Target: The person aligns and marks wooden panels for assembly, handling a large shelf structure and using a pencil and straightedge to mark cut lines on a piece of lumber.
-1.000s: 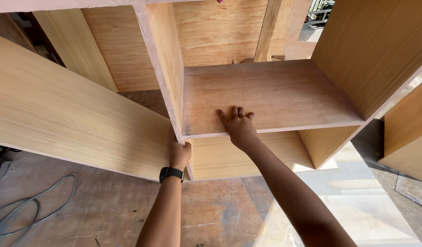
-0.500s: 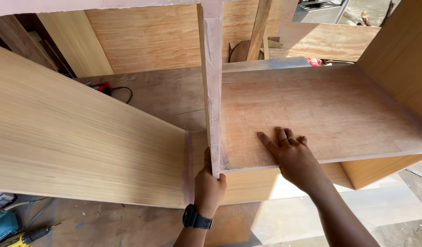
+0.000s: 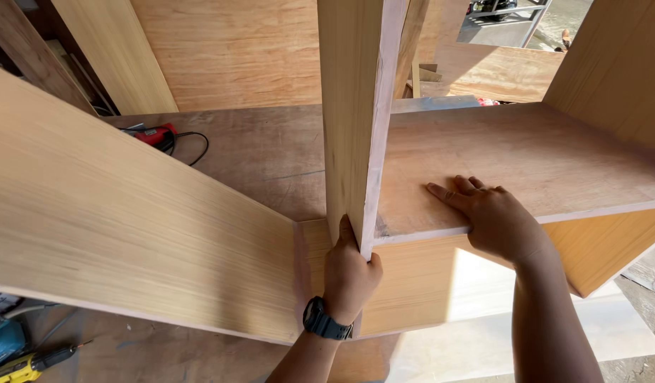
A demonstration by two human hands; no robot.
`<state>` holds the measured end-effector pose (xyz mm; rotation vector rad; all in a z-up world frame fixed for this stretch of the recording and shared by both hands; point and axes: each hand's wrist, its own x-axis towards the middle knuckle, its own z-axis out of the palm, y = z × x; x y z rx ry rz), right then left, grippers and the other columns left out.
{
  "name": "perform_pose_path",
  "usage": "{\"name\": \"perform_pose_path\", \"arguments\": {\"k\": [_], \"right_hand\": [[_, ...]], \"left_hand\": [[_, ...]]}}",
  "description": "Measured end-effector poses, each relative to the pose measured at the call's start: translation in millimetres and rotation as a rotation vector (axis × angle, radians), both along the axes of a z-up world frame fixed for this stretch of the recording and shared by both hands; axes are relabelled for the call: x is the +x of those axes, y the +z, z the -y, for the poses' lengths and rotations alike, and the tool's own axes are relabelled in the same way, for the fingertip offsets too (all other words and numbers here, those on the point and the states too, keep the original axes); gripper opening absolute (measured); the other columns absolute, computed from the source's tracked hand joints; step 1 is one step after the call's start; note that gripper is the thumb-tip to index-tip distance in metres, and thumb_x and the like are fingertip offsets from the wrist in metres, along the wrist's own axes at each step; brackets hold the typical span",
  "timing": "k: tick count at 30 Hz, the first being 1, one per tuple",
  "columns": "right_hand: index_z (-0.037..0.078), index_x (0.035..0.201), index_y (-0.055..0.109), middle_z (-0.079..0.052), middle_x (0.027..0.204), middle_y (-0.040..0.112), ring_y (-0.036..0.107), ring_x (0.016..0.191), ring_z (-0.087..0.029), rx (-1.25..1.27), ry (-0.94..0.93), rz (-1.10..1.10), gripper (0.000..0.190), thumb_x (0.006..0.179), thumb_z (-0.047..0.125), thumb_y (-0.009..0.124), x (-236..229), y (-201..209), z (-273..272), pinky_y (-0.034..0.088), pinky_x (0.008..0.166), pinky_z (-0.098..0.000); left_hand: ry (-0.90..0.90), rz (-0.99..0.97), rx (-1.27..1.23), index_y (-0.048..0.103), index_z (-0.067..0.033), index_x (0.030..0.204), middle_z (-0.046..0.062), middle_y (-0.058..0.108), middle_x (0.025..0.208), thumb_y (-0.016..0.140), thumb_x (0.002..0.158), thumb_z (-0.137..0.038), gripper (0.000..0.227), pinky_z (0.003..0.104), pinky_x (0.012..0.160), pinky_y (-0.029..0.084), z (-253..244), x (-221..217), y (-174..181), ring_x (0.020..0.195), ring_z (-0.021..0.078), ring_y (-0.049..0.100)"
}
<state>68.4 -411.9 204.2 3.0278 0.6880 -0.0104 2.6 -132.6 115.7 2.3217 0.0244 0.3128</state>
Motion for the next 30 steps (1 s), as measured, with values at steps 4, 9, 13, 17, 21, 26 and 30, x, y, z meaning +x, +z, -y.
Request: {"name": "perform_pose_path", "arguments": {"k": [4, 9, 13, 17, 21, 26, 30], "right_hand": [[0.055, 0.167, 0.037, 0.008, 0.171, 0.047, 0.042, 0.161, -0.015, 0.045, -0.157, -0.020, 0.106, 0.077, 0.002, 0.056, 34.5, 34.4, -15.6, 0.049, 0.112, -0.0456], [0.029, 0.131, 0.088, 0.009, 0.130, 0.085, 0.080, 0.120, -0.014, 0.308, 0.102, 0.797, 0.059, 0.075, 0.016, 0.075, 75.4, 0.4, -18.0, 0.059, 0.077, -0.0367], [0.025, 0.120, 0.089, 0.002, 0.117, 0.086, 0.082, 0.108, -0.022, 0.386, 0.091, 0.845, 0.039, 0.083, 0.036, 0.093, 100.5, -2.1, -28.1, 0.061, 0.090, -0.0413], [0.029, 0.112, 0.087, 0.004, 0.105, 0.085, 0.081, 0.101, -0.021, 0.420, 0.036, 0.851, 0.039, 0.076, 0.041, 0.099, 123.5, -5.3, -29.2, 0.057, 0.087, -0.0385], [0.027, 0.109, 0.087, 0.003, 0.103, 0.085, 0.081, 0.101, -0.021, 0.421, 0.025, 0.837, 0.038, 0.075, 0.041, 0.098, 121.3, 5.1, -40.6, 0.054, 0.088, -0.0399], [0.022, 0.105, 0.086, 0.000, 0.101, 0.086, 0.081, 0.096, -0.024, 0.393, 0.053, 0.821, 0.038, 0.075, 0.042, 0.096, 86.3, 2.1, -60.6, 0.061, 0.084, -0.0427], [0.021, 0.103, 0.085, 0.001, 0.099, 0.085, 0.081, 0.094, -0.022, 0.379, 0.055, 0.832, 0.033, 0.082, 0.044, 0.095, 44.4, 19.9, -62.1, 0.062, 0.080, -0.0384]], "left_hand": [[0.030, 0.170, 0.031, 0.043, 0.0128, 0.157, 0.028, 0.077, 0.096, 0.066, 0.079, -0.011, 0.084, 0.055, 0.056, 0.061, -0.4, 44.8, 14.5, 0.075, 0.0472, 0.075], [-0.030, 0.393, -0.030, 0.042, 0.0097, 0.158, 0.028, 0.057, 0.159, 0.071, 0.095, -0.019, 0.075, 0.047, 0.101, 0.064, -5.7, 60.1, 10.7, 0.132, 0.0421, 0.069], [-0.049, 0.214, -0.187, 0.028, 0.0058, 0.168, 0.038, 0.046, 0.162, 0.065, 0.093, -0.004, 0.084, 0.058, 0.115, 0.052, -3.4, 39.2, -9.3, 0.143, 0.0543, 0.054], [-0.017, 0.015, -0.200, 0.026, 0.0034, 0.171, 0.046, 0.050, 0.153, 0.063, 0.087, 0.004, 0.091, 0.068, 0.107, 0.055, -3.8, 51.8, -28.0, 0.133, 0.0636, 0.058], [-0.023, -0.008, -0.209, 0.026, 0.0033, 0.171, 0.045, 0.052, 0.153, 0.061, 0.086, 0.004, 0.092, 0.068, 0.107, 0.055, -12.6, 54.4, -19.7, 0.132, 0.0622, 0.060], [-0.014, -0.008, -0.189, 0.034, 0.0035, 0.167, 0.043, 0.063, 0.142, 0.056, 0.083, 0.004, 0.087, 0.067, 0.101, 0.059, -41.7, 32.3, -28.7, 0.127, 0.0599, 0.065], [-0.030, -0.043, -0.156, 0.037, 0.0030, 0.166, 0.040, 0.067, 0.138, 0.057, 0.082, 0.002, 0.086, 0.064, 0.101, 0.061, -48.9, -0.9, 4.5, 0.125, 0.0575, 0.068]]}}
